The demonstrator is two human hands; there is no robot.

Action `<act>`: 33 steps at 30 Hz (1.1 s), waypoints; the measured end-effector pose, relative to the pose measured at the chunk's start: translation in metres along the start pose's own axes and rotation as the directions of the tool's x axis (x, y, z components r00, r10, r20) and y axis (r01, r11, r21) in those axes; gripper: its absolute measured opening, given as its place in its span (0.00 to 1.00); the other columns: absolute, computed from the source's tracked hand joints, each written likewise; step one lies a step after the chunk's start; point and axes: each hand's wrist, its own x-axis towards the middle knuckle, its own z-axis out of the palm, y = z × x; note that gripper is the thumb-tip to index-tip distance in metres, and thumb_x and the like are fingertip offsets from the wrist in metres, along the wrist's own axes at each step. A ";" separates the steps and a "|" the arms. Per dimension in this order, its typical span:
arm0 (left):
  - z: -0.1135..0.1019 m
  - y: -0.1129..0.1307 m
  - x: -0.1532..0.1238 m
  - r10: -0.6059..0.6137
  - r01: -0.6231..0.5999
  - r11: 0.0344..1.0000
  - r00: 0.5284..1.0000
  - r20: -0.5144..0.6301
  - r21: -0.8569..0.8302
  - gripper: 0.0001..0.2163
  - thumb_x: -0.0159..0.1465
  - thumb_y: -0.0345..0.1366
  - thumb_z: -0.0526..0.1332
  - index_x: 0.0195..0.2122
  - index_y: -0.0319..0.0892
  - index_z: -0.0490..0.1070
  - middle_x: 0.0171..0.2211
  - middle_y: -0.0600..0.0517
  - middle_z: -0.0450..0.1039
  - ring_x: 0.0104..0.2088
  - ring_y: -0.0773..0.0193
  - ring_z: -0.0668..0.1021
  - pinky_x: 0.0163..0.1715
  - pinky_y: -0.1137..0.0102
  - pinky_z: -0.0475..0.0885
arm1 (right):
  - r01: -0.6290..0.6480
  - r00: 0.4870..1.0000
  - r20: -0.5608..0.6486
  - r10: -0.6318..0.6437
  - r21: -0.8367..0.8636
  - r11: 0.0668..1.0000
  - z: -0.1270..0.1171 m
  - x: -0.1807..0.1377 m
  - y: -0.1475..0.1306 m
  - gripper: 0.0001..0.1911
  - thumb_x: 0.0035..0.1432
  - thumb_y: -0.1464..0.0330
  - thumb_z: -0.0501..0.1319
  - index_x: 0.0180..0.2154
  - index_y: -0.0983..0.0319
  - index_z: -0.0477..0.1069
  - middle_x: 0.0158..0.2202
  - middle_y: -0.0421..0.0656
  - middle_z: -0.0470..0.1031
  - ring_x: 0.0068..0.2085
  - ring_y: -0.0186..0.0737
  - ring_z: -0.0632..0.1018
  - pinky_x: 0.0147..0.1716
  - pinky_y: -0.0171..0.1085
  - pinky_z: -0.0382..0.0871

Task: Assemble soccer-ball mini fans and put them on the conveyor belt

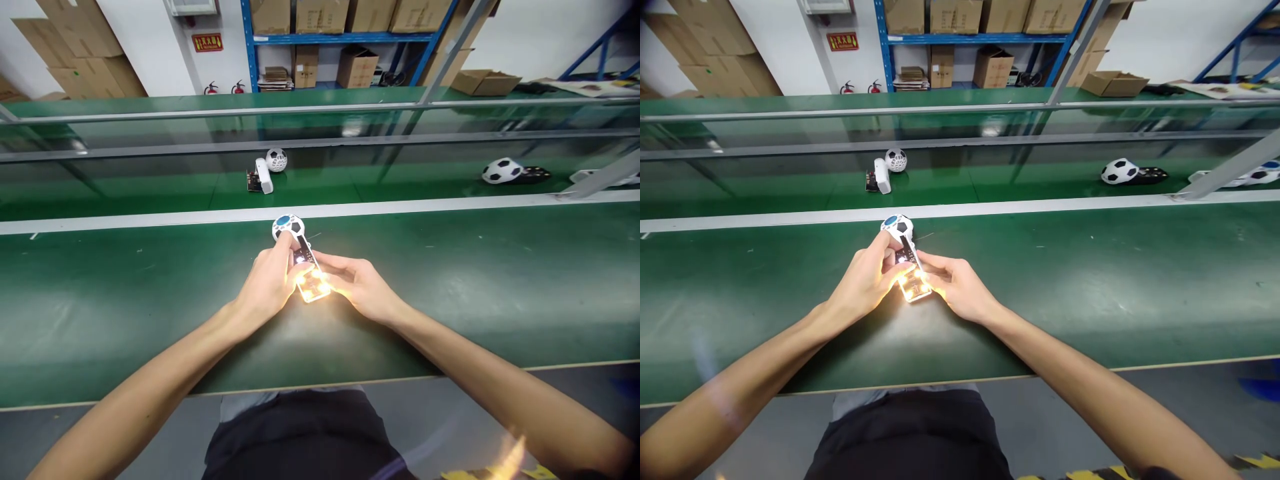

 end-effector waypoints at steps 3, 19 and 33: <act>0.001 -0.001 0.000 0.001 -0.001 1.000 1.000 -0.009 0.007 0.06 0.65 0.35 0.58 0.39 0.44 0.59 0.23 0.59 0.61 0.23 0.69 0.62 0.26 0.71 0.56 | -0.026 1.000 0.002 0.026 -0.012 1.000 -0.002 0.002 0.000 0.27 0.59 0.64 0.64 0.60 0.58 0.68 0.56 0.46 0.75 0.56 0.50 0.76 0.60 0.53 0.67; 0.001 0.001 0.004 0.009 -0.009 0.999 1.000 -0.012 0.031 0.12 0.63 0.34 0.63 0.35 0.46 0.55 0.21 0.61 0.57 0.22 0.69 0.60 0.25 0.72 0.55 | -0.078 0.996 0.033 0.077 0.006 0.997 -0.009 0.005 0.001 0.32 0.58 0.63 0.65 0.63 0.62 0.64 0.54 0.49 0.77 0.55 0.50 0.76 0.60 0.53 0.66; 0.007 0.000 -0.001 0.032 -0.033 0.999 0.996 -0.078 -0.018 0.04 0.70 0.33 0.47 0.40 0.44 0.59 0.27 0.56 0.63 0.24 0.68 0.64 0.27 0.71 0.57 | 0.064 0.998 0.017 -0.063 -0.137 0.989 -0.002 0.004 0.000 0.24 0.63 0.61 0.60 0.59 0.57 0.70 0.58 0.42 0.74 0.60 0.49 0.72 0.63 0.50 0.62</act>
